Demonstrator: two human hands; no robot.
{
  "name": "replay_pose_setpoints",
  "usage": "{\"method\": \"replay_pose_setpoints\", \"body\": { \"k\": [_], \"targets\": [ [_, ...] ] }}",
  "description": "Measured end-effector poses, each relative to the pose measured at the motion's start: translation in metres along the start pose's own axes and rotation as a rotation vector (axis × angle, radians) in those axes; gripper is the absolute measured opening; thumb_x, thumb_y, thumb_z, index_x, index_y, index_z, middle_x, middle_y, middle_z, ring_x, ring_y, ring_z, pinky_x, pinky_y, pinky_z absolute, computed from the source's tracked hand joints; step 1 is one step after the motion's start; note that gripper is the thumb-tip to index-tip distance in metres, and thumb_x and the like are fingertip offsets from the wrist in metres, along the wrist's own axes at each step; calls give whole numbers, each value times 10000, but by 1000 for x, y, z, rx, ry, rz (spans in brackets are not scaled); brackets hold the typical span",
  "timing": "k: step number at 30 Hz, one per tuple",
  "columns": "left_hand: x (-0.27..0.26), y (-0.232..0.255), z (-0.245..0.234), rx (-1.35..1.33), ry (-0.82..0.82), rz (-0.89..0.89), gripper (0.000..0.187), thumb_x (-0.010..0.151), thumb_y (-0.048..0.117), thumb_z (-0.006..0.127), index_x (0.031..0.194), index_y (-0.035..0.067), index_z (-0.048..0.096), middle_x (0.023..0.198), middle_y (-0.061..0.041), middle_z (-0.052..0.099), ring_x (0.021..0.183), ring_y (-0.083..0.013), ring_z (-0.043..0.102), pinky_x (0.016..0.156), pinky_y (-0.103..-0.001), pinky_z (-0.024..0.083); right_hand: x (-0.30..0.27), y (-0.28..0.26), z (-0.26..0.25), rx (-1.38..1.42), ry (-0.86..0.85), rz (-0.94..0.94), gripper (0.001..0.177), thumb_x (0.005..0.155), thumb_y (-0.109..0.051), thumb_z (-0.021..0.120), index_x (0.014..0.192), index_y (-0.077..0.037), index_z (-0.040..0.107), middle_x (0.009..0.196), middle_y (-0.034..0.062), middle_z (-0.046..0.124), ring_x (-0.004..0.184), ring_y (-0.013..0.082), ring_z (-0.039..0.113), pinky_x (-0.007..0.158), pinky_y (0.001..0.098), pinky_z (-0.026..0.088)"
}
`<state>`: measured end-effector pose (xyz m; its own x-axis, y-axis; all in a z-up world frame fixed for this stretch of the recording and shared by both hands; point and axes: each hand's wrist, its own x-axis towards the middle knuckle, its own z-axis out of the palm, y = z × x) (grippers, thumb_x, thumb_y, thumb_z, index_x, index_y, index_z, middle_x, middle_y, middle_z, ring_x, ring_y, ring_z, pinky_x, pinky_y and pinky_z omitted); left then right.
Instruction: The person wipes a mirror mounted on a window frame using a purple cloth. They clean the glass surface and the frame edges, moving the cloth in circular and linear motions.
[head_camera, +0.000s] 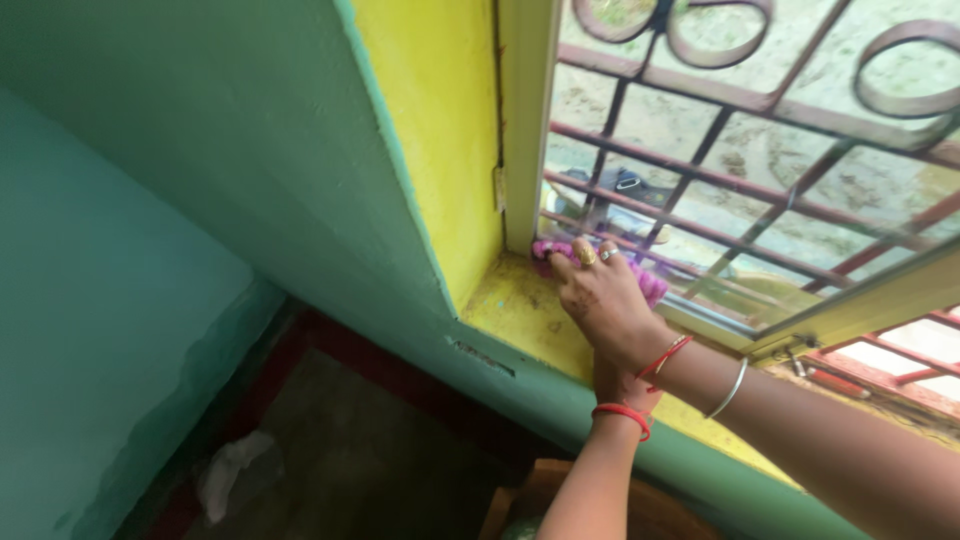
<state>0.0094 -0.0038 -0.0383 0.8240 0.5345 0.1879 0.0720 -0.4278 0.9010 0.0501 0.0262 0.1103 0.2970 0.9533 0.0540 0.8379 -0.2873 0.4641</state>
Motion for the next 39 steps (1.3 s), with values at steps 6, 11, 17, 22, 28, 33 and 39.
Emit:
{"method": "replay_pose_setpoints", "body": {
  "k": [6, 11, 17, 22, 28, 33, 39],
  "targets": [
    [0, -8, 3, 412, 30, 405, 443, 920, 337, 736, 1315, 184, 607, 1348, -188, 598, 1220, -405, 560, 959, -489, 454, -19, -3, 17, 61, 40, 135, 148, 801, -140, 633, 895, -106, 742, 1127, 57, 596, 1197, 306, 525, 901, 445, 449],
    [5, -15, 8, 222, -168, 186, 652, 862, 338, 733, 1387, 43, 484, 1367, -186, 566, 1256, -358, 552, 1030, -434, 448, -36, -3, 32, 109, -30, 197, 131, 826, -160, 613, 861, -129, 735, 1132, 59, 594, 1215, 311, 513, 893, 458, 455],
    [1, 6, -12, 221, -74, 345, 632, 847, 291, 799, 1355, 24, 534, 1335, -211, 588, 1237, -387, 553, 1011, -456, 454, -54, 2, 34, 212, -147, 347, 118, 890, -133, 612, 921, -143, 725, 1018, 53, 650, 1065, 261, 615, 824, 424, 493],
    [4, 13, -39, 113, -32, 307, 315, 872, 239, 754, 1114, 45, 705, 1081, -139, 733, 1037, -363, 690, 889, -417, 556, -61, 23, 17, 270, -398, 410, 129, 847, -228, 682, 939, -160, 742, 1028, 78, 717, 1102, 273, 668, 813, 405, 565],
    [33, 52, -55, -763, -255, -139, 336, 995, 339, 596, 1176, 80, 710, 924, 7, 747, 833, -100, 706, 656, -268, 541, -75, 71, -57, 589, -129, 632, 247, 791, -315, 730, 961, -137, 712, 1025, 75, 730, 1031, 298, 684, 874, 434, 549],
    [63, 126, -82, -1137, -207, -76, 332, 969, 110, 551, 1277, 137, 674, 1045, 0, 774, 895, -80, 728, 804, -242, 597, -95, 105, -134, 710, 257, 697, 301, 812, -369, 759, 993, -131, 724, 971, 91, 698, 953, 304, 685, 828, 436, 547],
    [92, 200, -120, -1009, -103, 256, 256, 952, 9, 614, 1172, 7, 745, 946, -57, 790, 820, -107, 707, 728, -259, 575, -127, 147, -173, 916, 303, 749, 430, 797, -383, 821, 1153, -170, 706, 980, 42, 788, 878, 204, 787, 777, 364, 607]
  ]
}}
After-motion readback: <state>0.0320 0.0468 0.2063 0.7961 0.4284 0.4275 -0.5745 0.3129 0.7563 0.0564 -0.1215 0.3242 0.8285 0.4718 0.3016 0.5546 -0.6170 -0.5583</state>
